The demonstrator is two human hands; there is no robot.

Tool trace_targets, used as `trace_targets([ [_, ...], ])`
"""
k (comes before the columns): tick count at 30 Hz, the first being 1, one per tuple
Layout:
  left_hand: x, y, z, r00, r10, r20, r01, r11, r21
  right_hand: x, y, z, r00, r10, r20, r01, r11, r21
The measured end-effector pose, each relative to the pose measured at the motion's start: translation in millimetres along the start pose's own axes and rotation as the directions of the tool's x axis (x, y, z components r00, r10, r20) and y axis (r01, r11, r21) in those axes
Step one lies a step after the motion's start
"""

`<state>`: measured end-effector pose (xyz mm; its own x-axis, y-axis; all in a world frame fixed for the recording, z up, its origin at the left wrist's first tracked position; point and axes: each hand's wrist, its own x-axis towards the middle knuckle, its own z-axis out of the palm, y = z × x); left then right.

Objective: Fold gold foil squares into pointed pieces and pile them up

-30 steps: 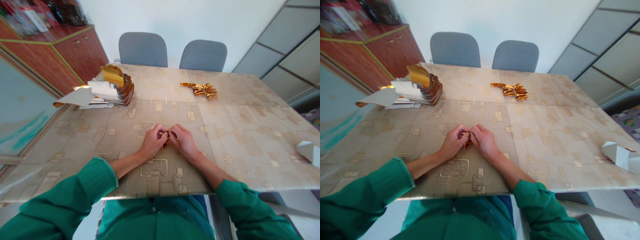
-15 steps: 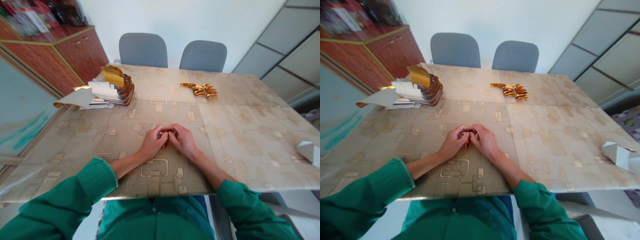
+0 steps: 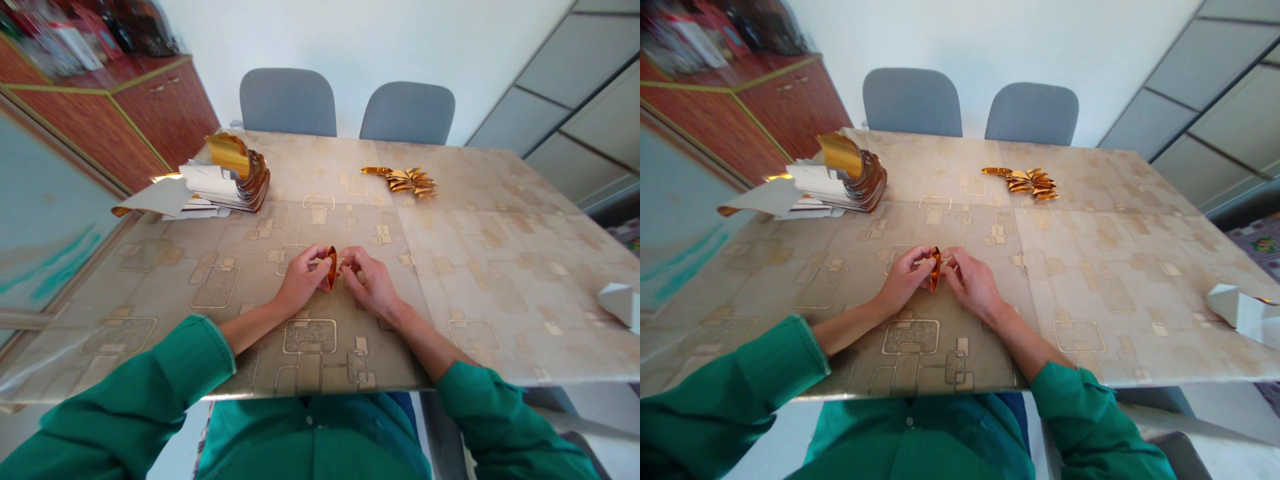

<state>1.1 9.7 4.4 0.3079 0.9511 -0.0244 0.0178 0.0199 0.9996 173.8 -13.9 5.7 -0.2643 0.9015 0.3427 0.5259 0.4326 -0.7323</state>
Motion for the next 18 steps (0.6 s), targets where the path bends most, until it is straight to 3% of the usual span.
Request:
trace_targets([
  [3, -0.6, -0.2, 0.2, 1.000, 0.008, 0.014, -0.008, 1.000, -0.001, 0.7, 0.7, -1.8, 0.997, -0.052, 0.058, 0.052, 0.999, 0.003],
  [10, -4.4, -3.8, 4.1, 0.995, 0.091, 0.032, -0.095, 0.985, 0.145, 3.8, -5.3, 5.6, 0.994, 0.093, -0.050, -0.092, 0.996, 0.015],
  [15, -2.8, -2.3, 0.2, 0.945, 0.323, 0.044, -0.306, 0.830, 0.467, 3.3, -3.6, 8.9, 0.994, 0.022, -0.111, -0.033, 0.994, -0.101],
  [18, -1.2, -2.1, -0.5, 0.930, 0.367, 0.029, -0.332, 0.801, 0.498, 3.0, -3.0, 8.7, 0.995, 0.018, -0.103, -0.033, 0.990, -0.138],
])
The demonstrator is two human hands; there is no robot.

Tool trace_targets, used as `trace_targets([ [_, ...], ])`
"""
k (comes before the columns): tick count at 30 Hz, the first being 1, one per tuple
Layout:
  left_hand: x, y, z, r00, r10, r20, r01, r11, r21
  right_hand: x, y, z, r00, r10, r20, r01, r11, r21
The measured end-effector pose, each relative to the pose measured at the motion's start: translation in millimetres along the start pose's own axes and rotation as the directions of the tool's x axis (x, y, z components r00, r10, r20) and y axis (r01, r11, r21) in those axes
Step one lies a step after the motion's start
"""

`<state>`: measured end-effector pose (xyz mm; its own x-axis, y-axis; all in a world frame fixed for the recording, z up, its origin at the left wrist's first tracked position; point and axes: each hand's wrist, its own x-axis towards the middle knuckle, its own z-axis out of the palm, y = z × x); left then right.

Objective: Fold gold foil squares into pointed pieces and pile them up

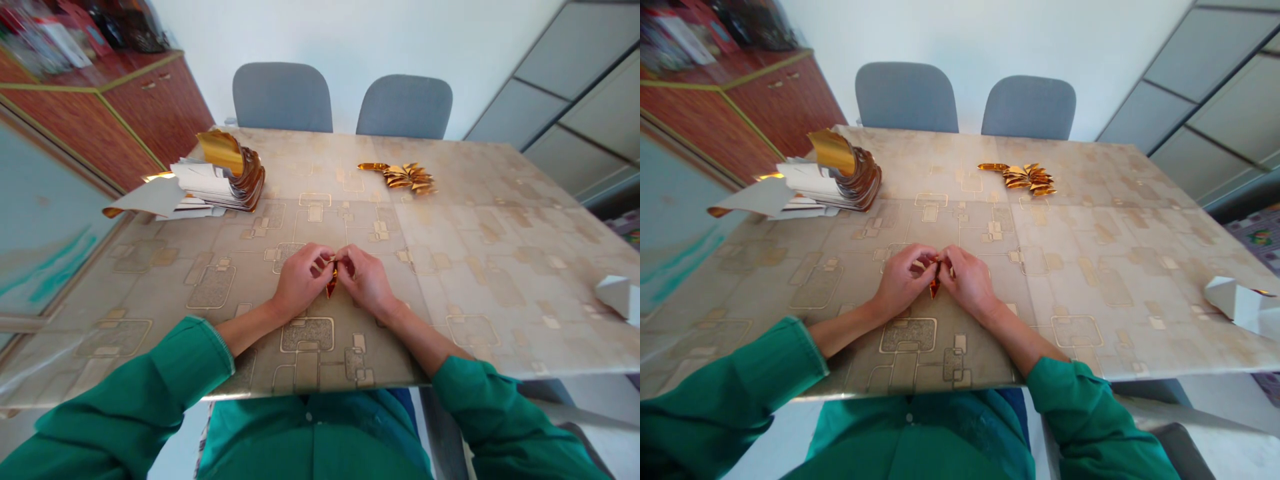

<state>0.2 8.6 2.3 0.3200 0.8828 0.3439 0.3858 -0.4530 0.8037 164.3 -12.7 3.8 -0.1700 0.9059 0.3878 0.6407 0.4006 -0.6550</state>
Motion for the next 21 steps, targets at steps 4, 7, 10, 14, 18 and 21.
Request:
trace_targets([
  [4, 0.2, -2.8, 2.5, 0.999, -0.043, 0.008, 0.044, 0.992, -0.116, -0.2, 0.1, 1.4, 0.997, 0.024, 0.067, -0.025, 1.000, 0.017],
  [7, 0.0, -4.0, 4.0, 0.997, -0.069, -0.015, 0.067, 0.989, -0.135, 0.7, 1.3, 3.1, 0.998, -0.012, 0.057, 0.012, 1.000, -0.004],
  [10, -0.1, -3.9, 4.7, 0.997, -0.067, -0.024, 0.064, 0.991, -0.121, 1.6, 2.3, 3.7, 0.999, -0.035, 0.030, 0.036, 0.999, -0.032],
  [14, -0.8, -5.2, 5.6, 0.995, -0.093, -0.019, 0.088, 0.981, -0.175, 1.5, 2.3, 3.2, 0.996, -0.076, 0.047, 0.076, 0.997, -0.005],
  [18, -1.1, -8.4, 6.4, 0.993, -0.116, -0.021, 0.110, 0.973, -0.203, 1.7, 4.6, 3.4, 0.993, -0.108, 0.054, 0.110, 0.994, -0.025],
  [21, -0.8, -8.7, 5.9, 0.995, -0.098, -0.020, 0.093, 0.981, -0.169, 2.2, 6.7, 3.6, 0.995, -0.095, 0.043, 0.096, 0.995, -0.040],
])
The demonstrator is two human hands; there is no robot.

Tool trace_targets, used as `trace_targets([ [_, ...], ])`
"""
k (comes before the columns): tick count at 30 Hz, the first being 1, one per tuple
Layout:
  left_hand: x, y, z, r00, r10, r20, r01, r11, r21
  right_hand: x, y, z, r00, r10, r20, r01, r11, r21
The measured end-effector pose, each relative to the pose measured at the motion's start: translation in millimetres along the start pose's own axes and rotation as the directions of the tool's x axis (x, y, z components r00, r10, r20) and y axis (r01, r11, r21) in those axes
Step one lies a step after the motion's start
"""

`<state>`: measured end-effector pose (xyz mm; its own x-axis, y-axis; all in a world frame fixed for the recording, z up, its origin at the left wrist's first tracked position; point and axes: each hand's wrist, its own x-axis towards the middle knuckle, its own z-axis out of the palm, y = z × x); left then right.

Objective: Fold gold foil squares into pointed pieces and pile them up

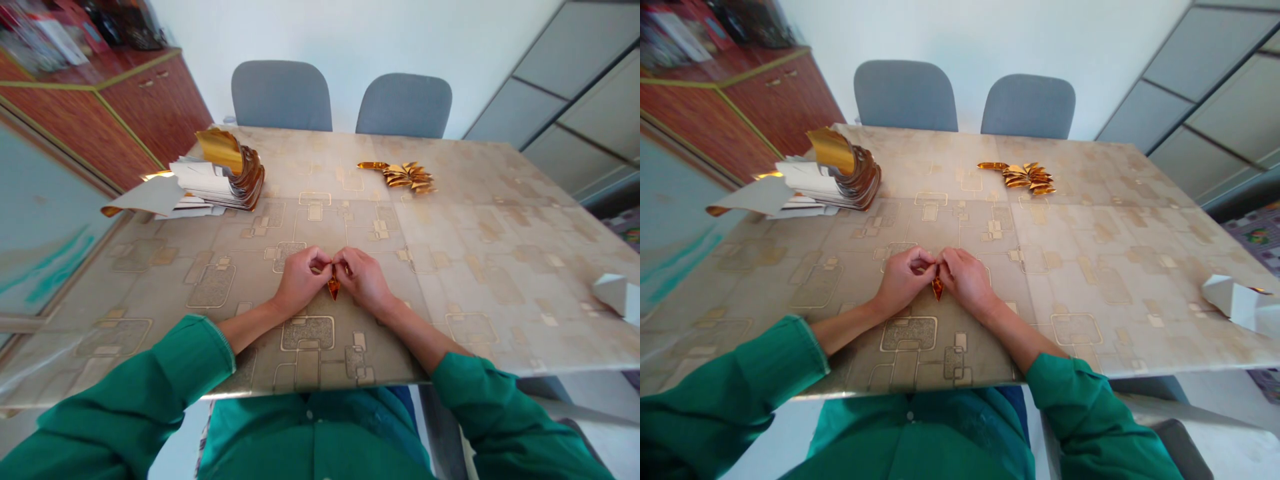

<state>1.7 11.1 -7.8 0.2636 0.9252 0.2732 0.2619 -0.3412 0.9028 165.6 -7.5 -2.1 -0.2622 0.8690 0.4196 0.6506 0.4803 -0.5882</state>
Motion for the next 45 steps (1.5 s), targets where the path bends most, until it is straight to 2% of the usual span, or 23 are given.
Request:
trace_targets([
  [5, -1.0, 3.1, -1.2, 0.999, 0.030, 0.032, -0.031, 0.999, 0.035, -0.4, -1.9, -1.4, 0.998, 0.061, 0.031, -0.063, 0.995, 0.081],
  [9, -2.0, 1.7, -0.6, 0.999, 0.037, 0.002, -0.037, 0.998, 0.049, -1.1, -6.8, -1.9, 0.986, 0.145, 0.082, -0.154, 0.982, 0.113],
  [14, -2.8, 0.6, 0.2, 0.998, 0.055, -0.009, -0.054, 0.997, 0.056, -1.8, -11.4, -2.1, 0.970, 0.207, 0.125, -0.216, 0.974, 0.061],
  [21, -2.7, 1.7, 1.0, 0.996, 0.087, -0.007, -0.085, 0.989, 0.122, -1.8, -9.2, -1.9, 0.975, 0.210, 0.067, -0.204, 0.975, -0.084],
  [29, -1.3, 1.3, -0.4, 0.998, 0.055, 0.025, -0.058, 0.993, 0.098, -2.9, -4.5, 0.2, 0.987, 0.139, 0.085, -0.139, 0.990, -0.012],
  [34, -3.0, 6.7, -1.2, 0.997, -0.010, 0.076, 0.008, 0.999, 0.033, -1.1, -2.3, -1.4, 0.982, 0.186, 0.034, -0.189, 0.974, 0.121],
  [37, -6.9, 9.3, -4.5, 0.994, 0.044, 0.096, -0.051, 0.997, 0.066, 1.1, -0.7, -5.4, 0.975, 0.220, 0.012, -0.219, 0.961, 0.171],
  [39, -8.7, 8.4, -8.2, 0.968, 0.174, 0.183, -0.204, 0.965, 0.164, 2.2, 1.4, -8.5, 0.968, 0.249, 0.010, -0.246, 0.950, 0.193],
  [41, -8.6, 5.9, -11.9, 0.896, 0.298, 0.330, -0.393, 0.877, 0.275, 3.1, 3.8, -11.2, 0.959, 0.283, 0.007, -0.278, 0.937, 0.212],
  [43, -6.4, 2.8, -14.3, 0.820, 0.358, 0.446, -0.529, 0.771, 0.354, 3.7, 5.6, -12.6, 0.950, 0.311, 0.008, -0.304, 0.922, 0.238],
  [45, -3.2, 0.1, -15.2, 0.773, 0.372, 0.514, -0.595, 0.707, 0.382, 4.3, 6.1, -13.0, 0.945, 0.327, 0.015, -0.319, 0.910, 0.263],
])
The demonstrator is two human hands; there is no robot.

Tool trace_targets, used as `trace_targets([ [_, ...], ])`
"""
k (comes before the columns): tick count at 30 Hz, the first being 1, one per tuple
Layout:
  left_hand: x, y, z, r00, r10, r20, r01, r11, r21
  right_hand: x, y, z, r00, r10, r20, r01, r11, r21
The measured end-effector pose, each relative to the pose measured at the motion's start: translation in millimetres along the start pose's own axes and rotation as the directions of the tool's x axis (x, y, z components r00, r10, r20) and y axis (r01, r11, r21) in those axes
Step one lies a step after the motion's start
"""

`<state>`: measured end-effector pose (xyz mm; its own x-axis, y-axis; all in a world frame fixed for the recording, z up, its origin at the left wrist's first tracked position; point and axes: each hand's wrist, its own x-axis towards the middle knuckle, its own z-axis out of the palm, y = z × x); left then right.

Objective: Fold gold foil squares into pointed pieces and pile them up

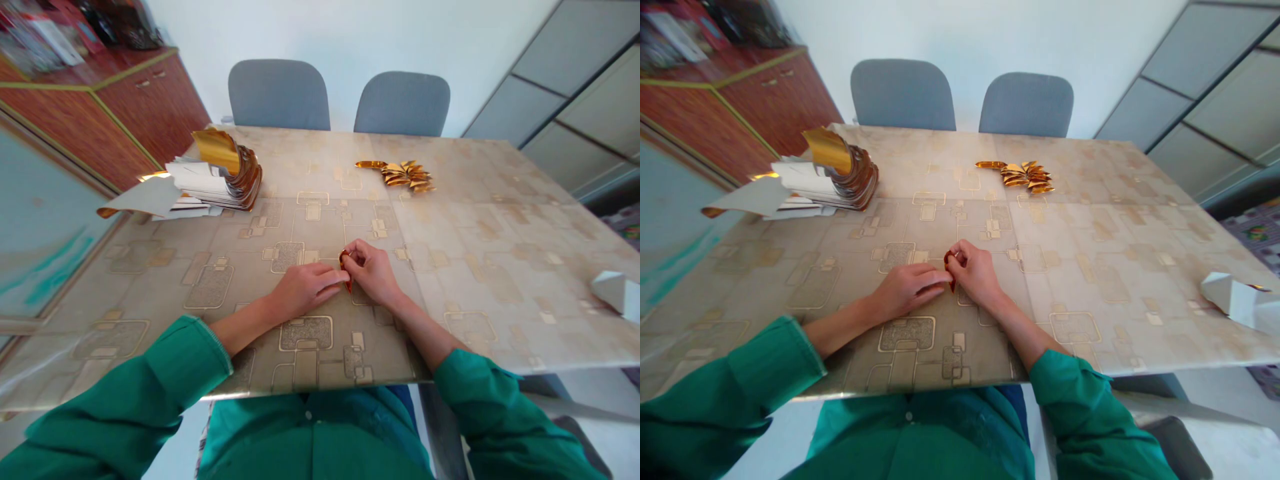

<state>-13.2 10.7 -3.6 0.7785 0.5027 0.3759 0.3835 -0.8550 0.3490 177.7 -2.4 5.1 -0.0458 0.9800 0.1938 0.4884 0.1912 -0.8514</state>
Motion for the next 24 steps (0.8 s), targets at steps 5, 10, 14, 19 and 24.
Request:
trace_targets([
  [5, 2.6, -6.7, 0.9, 1.000, -0.025, -0.001, 0.024, 0.996, -0.086, -2.3, -2.1, -4.1, 0.998, -0.033, 0.059, 0.033, 0.999, 0.004],
  [10, -0.8, -13.4, -3.3, 0.998, -0.063, -0.032, 0.056, 0.981, -0.186, -8.6, -2.1, -18.8, 0.925, -0.259, 0.279, 0.272, 0.962, -0.006],
  [14, -2.5, -20.6, -5.2, 0.997, -0.073, -0.034, 0.063, 0.972, -0.225, -10.0, -0.8, -25.8, 0.856, -0.329, 0.398, 0.391, 0.917, -0.084],
  [19, -3.0, -26.8, -4.5, 0.995, -0.088, -0.042, 0.074, 0.962, -0.263, -7.1, 2.4, -23.5, 0.870, -0.327, 0.368, 0.381, 0.921, -0.083],
  [24, -1.5, -23.1, -4.9, 0.989, -0.135, -0.055, 0.113, 0.947, -0.299, -6.1, 4.6, -20.3, 0.887, -0.341, 0.311, 0.389, 0.915, -0.105],
])
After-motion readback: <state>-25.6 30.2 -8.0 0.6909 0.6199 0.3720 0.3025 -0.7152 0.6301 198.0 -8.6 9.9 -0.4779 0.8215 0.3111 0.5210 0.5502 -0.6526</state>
